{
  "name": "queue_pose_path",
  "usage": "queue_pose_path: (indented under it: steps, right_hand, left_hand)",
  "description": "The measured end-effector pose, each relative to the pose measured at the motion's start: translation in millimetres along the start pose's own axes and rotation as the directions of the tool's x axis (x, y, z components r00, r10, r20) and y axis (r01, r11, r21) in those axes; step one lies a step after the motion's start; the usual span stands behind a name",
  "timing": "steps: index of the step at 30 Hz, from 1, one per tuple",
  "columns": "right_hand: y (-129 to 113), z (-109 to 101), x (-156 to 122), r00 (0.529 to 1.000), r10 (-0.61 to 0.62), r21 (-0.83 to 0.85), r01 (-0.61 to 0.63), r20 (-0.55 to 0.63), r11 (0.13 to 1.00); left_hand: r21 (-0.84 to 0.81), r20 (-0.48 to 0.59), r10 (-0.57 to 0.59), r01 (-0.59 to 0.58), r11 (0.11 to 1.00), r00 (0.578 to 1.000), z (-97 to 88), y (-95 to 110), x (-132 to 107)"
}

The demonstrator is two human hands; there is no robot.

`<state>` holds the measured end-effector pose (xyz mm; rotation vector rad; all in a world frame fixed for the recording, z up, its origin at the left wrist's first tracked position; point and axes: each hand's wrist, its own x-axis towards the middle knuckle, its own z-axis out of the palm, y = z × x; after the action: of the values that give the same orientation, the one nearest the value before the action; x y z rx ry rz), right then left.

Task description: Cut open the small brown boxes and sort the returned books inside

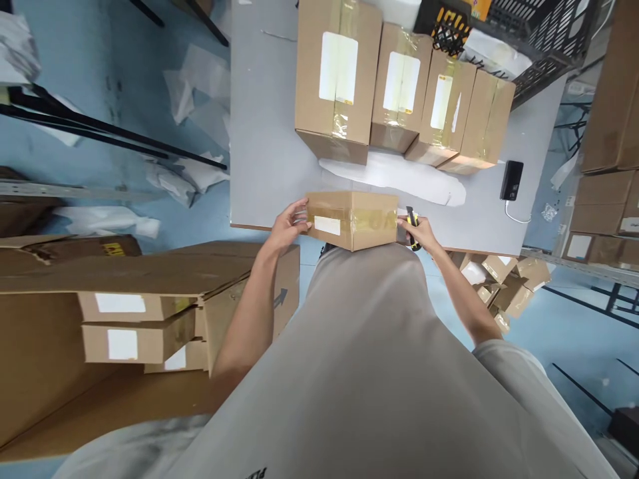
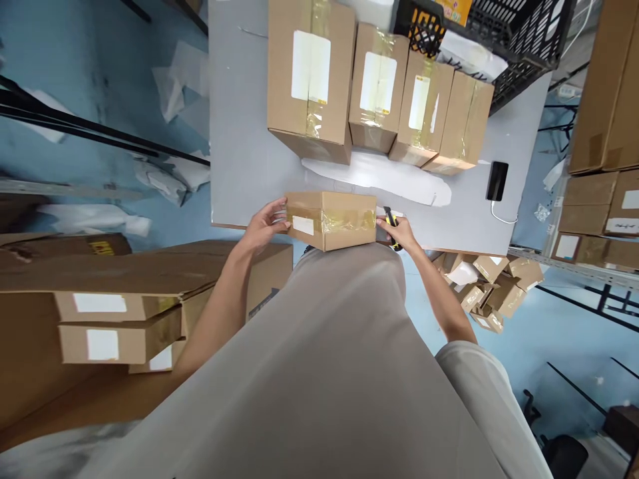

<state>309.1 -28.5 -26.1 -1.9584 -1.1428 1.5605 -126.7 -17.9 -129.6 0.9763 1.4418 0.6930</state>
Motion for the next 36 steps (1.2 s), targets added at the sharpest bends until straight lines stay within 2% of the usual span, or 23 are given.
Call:
queue_pose_path:
  steps: [2,4,7,10,12,13,15,17,21,24,26,30,33,36]
  right_hand:
    - [-12,-2,-4,0.999,-0.046,0.052,0.047,-0.018,0.998]
    - [-24,-13,-9,0.994,-0.083,0.066,0.087,-0.069,0.994]
    - [-41,-39,-13,0.977,-0.123,-0.007,0.124,-0.177,0.992]
    - [-53,-61,-13,0.947,-0.175,-0.136,0.143,-0.269,0.98]
    - [-57,-68,-12,0.931,-0.199,-0.202,0.14,-0.307,0.969]
    - [-58,-70,-12,0.926,-0.204,-0.232,0.133,-0.317,0.964]
    - [-60,-70,-15,0.921,-0.211,-0.303,0.109,-0.327,0.947]
    - [-61,-67,-22,0.912,-0.23,-0.387,0.088,-0.339,0.918]
    - [-66,-59,-46,0.899,-0.255,-0.442,0.078,-0.357,0.894]
    - [-72,-48,-65,0.931,-0.215,-0.403,0.082,-0.294,0.911]
    - [-77,-36,-76,0.959,-0.187,-0.408,0.088,-0.21,0.909]
    - [-85,-11,-88,0.982,-0.19,-0.49,0.153,-0.025,0.858]
    - [-94,5,-90,0.975,-0.193,-0.567,0.222,0.111,0.794]
    - [-106,19,-89,0.957,-0.213,-0.595,0.29,0.198,0.75]
  left_hand:
    - [-0.009,-0.006,0.001,-0.001,1.0,1.0,10.6,-6,8]
    - [-0.036,0.024,0.002,-0.001,0.999,1.0,32.3,-10,20]
    - [-0.087,0.115,0.008,0.003,0.996,0.993,82.2,-9,41]
    - [-0.057,0.184,-0.019,0.029,0.998,0.983,134.3,-3,57]
    - [0.018,0.216,-0.055,0.052,0.998,0.975,156.8,3,62]
    - [0.059,0.214,-0.057,0.045,0.997,0.975,162.4,6,63]
    - [0.118,0.167,-0.004,-0.016,0.993,0.986,162.5,16,61]
    - [0.127,0.094,0.107,-0.118,0.985,0.99,151.9,33,54]
    - [0.065,0.038,0.284,-0.286,0.956,0.958,125.1,91,27]
    - [0.062,0.04,0.31,-0.312,0.948,0.95,115.3,137,7]
    - [0.08,0.057,0.294,-0.298,0.951,0.954,113.6,156,-1]
    - [0.077,0.053,0.263,-0.266,0.961,0.963,114.4,163,-3]
    - [0.049,0.035,0.237,-0.238,0.97,0.971,115.3,158,1]
    - [0.04,0.03,0.239,-0.24,0.97,0.971,116.5,156,3]
